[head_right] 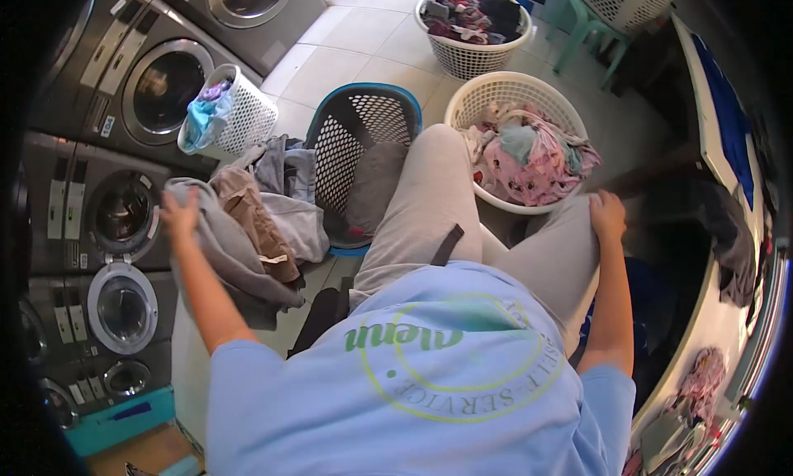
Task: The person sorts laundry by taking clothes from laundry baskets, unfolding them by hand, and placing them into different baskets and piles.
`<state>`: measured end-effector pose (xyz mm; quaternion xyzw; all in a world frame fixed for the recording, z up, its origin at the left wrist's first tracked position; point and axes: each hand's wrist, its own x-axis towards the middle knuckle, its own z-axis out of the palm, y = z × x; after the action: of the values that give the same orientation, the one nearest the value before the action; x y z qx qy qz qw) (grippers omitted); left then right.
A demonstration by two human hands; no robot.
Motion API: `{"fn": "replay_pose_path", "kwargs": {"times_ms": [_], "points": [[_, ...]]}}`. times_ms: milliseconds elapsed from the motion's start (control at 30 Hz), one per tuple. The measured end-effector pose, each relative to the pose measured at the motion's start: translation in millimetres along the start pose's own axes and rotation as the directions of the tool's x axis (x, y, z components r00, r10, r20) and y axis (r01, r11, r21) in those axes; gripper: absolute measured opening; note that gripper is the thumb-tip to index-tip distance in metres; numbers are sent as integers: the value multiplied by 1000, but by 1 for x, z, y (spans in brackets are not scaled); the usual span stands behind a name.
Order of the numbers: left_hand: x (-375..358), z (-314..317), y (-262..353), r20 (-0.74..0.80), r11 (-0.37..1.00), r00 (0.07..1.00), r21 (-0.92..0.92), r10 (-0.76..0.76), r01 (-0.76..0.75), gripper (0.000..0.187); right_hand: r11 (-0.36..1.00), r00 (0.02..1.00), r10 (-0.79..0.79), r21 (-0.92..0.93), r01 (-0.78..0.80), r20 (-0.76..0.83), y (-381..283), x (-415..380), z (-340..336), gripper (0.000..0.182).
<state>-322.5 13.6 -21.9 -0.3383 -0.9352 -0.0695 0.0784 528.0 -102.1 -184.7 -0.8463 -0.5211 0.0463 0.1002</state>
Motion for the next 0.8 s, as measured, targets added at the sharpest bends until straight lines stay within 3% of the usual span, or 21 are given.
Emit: {"fn": "replay_pose_path", "kwargs": {"times_ms": [33, 100, 333, 433, 500, 567, 667, 800], "points": [[-11, 17, 7, 175, 997, 982, 61, -66, 56, 101, 1000, 999, -10, 19, 11, -40, 4, -1, 2, 37], [-25, 37, 11, 93, 999, 994, -5, 51, -50, 103, 999, 997, -30, 35, 32, -74, 4, -3, 5, 36], [-12, 37, 8, -26, 988, 992, -89, 126, -128, 92, 999, 998, 18, 51, -15, -61, -15, 0, -6, 33], [-4, 42, 4, -82, 990, 989, -62, 120, -126, 87, 988, 995, 33, 151, -18, -93, -3, 5, 4, 31], [9, 54, -3, -133, 988, 984, -80, 119, -130, 80, 980, 991, 114, 172, -100, -70, 2, 7, 7, 31], [30, 67, -13, -160, 983, 986, -168, 51, -78, 75, 982, 991, 122, 154, -113, -51, 9, 9, 9, 31], [77, 89, -39, -101, 959, 993, -272, 53, -79, 68, 977, 987, 155, 157, -147, -42, 17, 7, 13, 31], [119, 110, -56, -18, 975, 997, -211, 72, -74, 64, 976, 988, 149, 166, -139, -47, 25, 5, 17, 32]]}}
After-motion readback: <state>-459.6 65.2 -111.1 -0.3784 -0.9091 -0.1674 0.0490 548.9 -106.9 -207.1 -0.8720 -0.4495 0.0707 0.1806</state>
